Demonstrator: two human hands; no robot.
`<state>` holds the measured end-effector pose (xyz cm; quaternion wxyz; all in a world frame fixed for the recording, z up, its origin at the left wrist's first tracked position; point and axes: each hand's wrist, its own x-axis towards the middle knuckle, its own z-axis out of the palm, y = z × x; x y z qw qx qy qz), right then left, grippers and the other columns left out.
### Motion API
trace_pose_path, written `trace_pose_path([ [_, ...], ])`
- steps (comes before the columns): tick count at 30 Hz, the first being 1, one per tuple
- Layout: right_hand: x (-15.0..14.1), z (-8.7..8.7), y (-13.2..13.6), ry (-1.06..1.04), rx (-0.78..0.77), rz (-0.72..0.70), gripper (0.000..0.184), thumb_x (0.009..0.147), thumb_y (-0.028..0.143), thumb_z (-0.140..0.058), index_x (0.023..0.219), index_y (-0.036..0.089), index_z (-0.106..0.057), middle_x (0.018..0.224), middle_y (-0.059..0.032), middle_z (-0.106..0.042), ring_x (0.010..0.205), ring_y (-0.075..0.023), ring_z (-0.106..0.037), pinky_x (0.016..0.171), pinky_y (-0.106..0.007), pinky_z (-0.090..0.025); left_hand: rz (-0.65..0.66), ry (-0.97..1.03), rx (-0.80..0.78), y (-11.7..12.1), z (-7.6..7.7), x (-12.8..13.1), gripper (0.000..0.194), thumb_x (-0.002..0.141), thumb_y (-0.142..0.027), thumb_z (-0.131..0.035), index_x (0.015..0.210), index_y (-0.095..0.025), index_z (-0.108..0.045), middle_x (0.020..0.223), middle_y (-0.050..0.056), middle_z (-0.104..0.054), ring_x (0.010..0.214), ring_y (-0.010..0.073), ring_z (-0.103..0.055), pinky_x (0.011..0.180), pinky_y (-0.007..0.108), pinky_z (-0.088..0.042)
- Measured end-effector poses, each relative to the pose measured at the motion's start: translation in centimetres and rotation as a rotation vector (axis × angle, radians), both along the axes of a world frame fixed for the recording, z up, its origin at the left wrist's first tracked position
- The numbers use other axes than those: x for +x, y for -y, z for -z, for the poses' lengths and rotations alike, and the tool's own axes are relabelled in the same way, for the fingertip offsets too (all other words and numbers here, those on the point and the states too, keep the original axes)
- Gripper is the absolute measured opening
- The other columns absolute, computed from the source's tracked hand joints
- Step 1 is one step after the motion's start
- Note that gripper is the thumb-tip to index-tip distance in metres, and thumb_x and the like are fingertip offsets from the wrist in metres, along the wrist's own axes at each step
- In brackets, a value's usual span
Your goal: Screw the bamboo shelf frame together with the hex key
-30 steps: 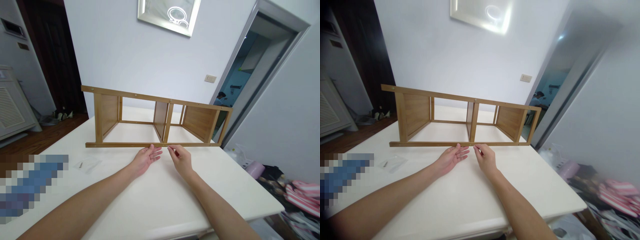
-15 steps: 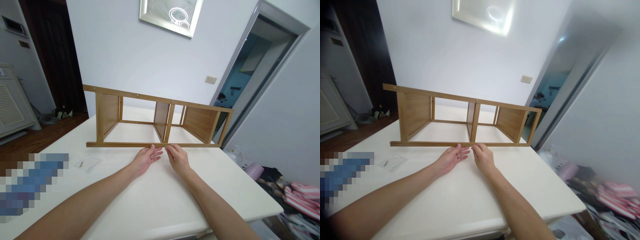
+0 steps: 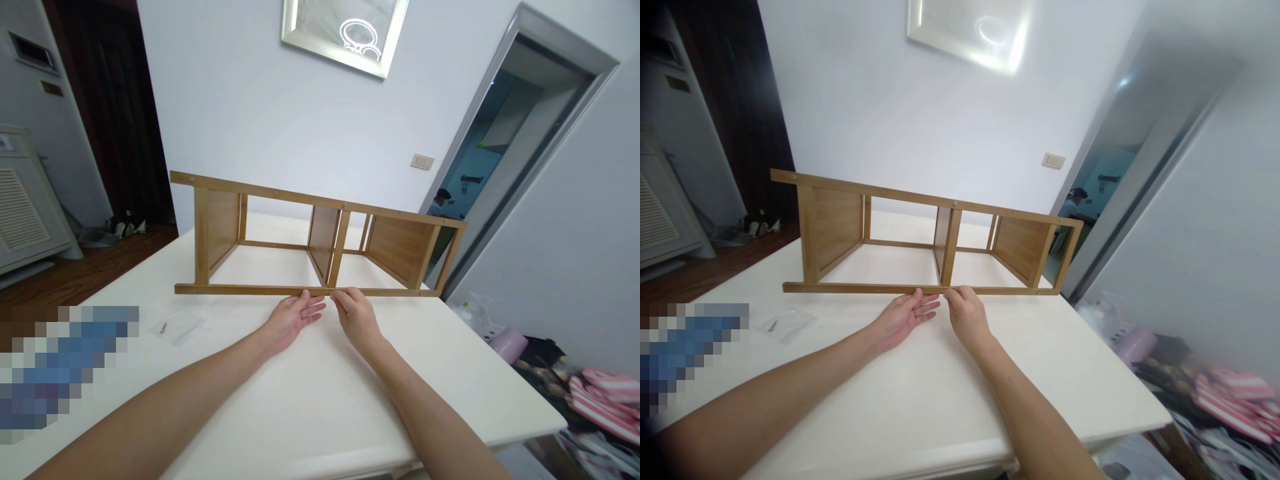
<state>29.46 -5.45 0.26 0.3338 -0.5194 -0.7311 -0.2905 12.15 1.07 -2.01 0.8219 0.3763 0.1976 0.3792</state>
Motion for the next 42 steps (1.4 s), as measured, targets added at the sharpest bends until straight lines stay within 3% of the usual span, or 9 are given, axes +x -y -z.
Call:
trace_pose_path([
  [7, 0.1, -0.9, 0.4, 0.129, 0.029, -0.016, 0.020, 0.092, 0.011, -0.049, 0.099, 0.018, -0.066, 0.081, -0.0067, -0.064, 0.073, -0.0172, -0.048, 0.065, -0.030, -0.043, 0.044, -0.041, 0.055, 0.2, 0.0, 0.1, 0.035, 0.086, -0.043, -0.062, 0.095, -0.011, -0.070, 0.127, 0.020, -0.062, 0.114, 0.0279, -0.061, 0.102, 0.046, -0.043],
  [12, 0.2, -1.0, 0.6, 0.063, 0.069, 0.000, 0.016, 0.093, 0.015, -0.050, 0.094, 0.019, -0.066, 0.079, -0.0054, -0.063, 0.072, -0.0160, -0.049, 0.064, -0.029, -0.043, 0.040, -0.037, 0.054, 0.0, 0.1, 0.1, 0.035, 0.085, -0.044, -0.063, 0.096, -0.011, -0.070, 0.125, 0.020, -0.063, 0.114, 0.0286, -0.061, 0.102, 0.046, -0.043],
  [19, 0.3, -0.8, 1.0, 0.071, 0.075, -0.062, 0.016, 0.093, 0.015, -0.051, 0.098, 0.021, -0.066, 0.089, -0.0057, -0.067, 0.073, -0.0146, -0.051, 0.065, -0.029, -0.043, 0.036, -0.033, 0.058, 0.1, 0.2, 0.0, 0.037, 0.084, -0.045, -0.064, 0.096, -0.011, -0.070, 0.124, 0.020, -0.063, 0.115, 0.0283, -0.060, 0.103, 0.046, -0.042],
  [33, 0.3, -1.1, 1.1, 0.155, 0.023, -0.051, 0.023, 0.092, 0.009, -0.046, 0.101, 0.020, -0.065, 0.093, -0.0075, -0.067, 0.077, -0.0160, -0.053, 0.067, -0.029, -0.044, 0.037, -0.020, 0.057, 0.1, 0.1, 0.1, 0.035, 0.084, -0.044, -0.065, 0.094, -0.011, -0.070, 0.126, 0.020, -0.063, 0.111, 0.0275, -0.062, 0.103, 0.047, -0.042],
  [42, 0.1, -0.7, 1.0, 0.026, 0.033, -0.065, 0.018, 0.093, 0.014, -0.050, 0.097, 0.020, -0.066, 0.090, -0.0055, -0.069, 0.080, -0.0138, -0.061, 0.069, -0.025, -0.048, 0.024, -0.020, 0.038, 0.2, -0.1, 0.2, 0.034, 0.084, -0.043, -0.065, 0.092, -0.010, -0.070, 0.126, 0.021, -0.062, 0.113, 0.0277, -0.062, 0.102, 0.045, -0.043],
])
